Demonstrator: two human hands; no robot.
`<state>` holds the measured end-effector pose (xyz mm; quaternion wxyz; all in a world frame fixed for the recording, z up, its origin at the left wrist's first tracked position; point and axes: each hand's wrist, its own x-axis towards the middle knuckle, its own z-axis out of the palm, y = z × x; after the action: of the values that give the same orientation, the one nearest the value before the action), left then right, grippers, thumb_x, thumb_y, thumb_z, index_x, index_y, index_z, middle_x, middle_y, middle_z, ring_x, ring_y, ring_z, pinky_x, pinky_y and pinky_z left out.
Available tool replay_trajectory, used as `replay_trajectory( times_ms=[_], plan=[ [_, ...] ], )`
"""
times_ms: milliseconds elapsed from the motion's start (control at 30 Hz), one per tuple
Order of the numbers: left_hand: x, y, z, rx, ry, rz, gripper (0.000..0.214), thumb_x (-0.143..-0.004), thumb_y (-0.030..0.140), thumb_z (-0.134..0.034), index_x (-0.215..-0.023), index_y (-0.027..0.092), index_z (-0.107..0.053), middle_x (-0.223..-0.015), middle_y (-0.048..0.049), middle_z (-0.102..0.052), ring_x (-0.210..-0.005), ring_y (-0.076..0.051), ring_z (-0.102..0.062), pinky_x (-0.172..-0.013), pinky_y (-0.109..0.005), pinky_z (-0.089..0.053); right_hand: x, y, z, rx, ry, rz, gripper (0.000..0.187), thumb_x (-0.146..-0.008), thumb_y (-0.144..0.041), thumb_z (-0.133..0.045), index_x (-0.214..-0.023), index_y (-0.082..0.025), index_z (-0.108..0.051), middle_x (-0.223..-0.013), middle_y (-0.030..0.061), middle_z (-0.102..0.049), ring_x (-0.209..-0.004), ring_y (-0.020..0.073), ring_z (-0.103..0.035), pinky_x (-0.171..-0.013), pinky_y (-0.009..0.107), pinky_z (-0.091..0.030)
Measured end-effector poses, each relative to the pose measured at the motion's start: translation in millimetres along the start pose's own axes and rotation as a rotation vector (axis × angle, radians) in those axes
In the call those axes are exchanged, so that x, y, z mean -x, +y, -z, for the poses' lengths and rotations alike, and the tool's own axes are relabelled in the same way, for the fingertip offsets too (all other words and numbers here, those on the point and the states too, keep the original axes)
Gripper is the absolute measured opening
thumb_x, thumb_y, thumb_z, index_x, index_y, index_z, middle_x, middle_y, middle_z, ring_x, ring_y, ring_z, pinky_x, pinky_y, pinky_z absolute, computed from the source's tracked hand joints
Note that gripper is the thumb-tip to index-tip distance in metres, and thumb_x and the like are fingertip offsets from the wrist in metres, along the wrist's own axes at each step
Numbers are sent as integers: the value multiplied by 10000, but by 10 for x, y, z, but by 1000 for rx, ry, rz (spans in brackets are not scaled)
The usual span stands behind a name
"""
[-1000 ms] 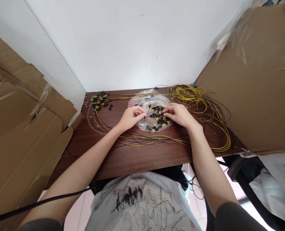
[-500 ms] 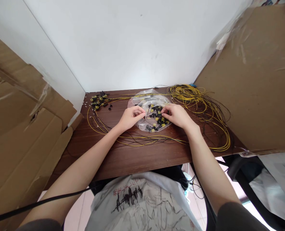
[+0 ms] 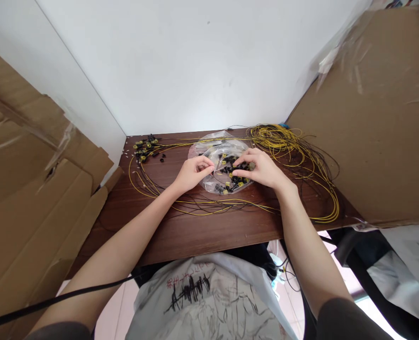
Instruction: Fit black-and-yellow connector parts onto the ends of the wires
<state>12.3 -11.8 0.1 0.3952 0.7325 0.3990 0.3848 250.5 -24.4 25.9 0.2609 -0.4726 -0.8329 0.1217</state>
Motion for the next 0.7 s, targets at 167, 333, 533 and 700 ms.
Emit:
replay_trajectory(
  times_ms=[167,333,533,700],
  plan=[
    [1,-3,-2,22,-3,11,209,-763,347,-612,-816,145,-621,-707,-41,-669,-600,-129,-575,-596,-254,-454,-2,19,-49,-119,-156,5,400,-681,-445,-741,-996,-201,-713,-832,41,-618,-725,158,-543,-674,271,-415],
    [2,6,-1,5,-1,13,204,-768,336,-609,-817,138,-623,-704,-44,-668,-576,-118,-555,-574,-245,-435,-16,13,-63,-159,-173,-26,257,-749,-324,-681,-955,-174,-718,-773,27,-642,-624,125,-514,-630,251,-406],
    [2,5,-2,15,-3,10,207,-766,341,-612,-816,141,-623,-709,-44,-671,-590,-123,-569,-590,-250,-449,-25,-33,-69,-157,-156,-51,167,-782,-252,-615,-890,-167,-708,-757,20,-677,-598,118,-525,-596,233,-387],
    [-1,0,-3,9,-1,8,210,-765,343,-613,-813,139,-626,-712,-47,-672,-597,-127,-574,-587,-249,-453,-29,-101,-119,2,-115,-71,164,-790,-199,-563,-883,-172,-695,-748,24,-666,-610,126,-536,-597,239,-369]
  ],
)
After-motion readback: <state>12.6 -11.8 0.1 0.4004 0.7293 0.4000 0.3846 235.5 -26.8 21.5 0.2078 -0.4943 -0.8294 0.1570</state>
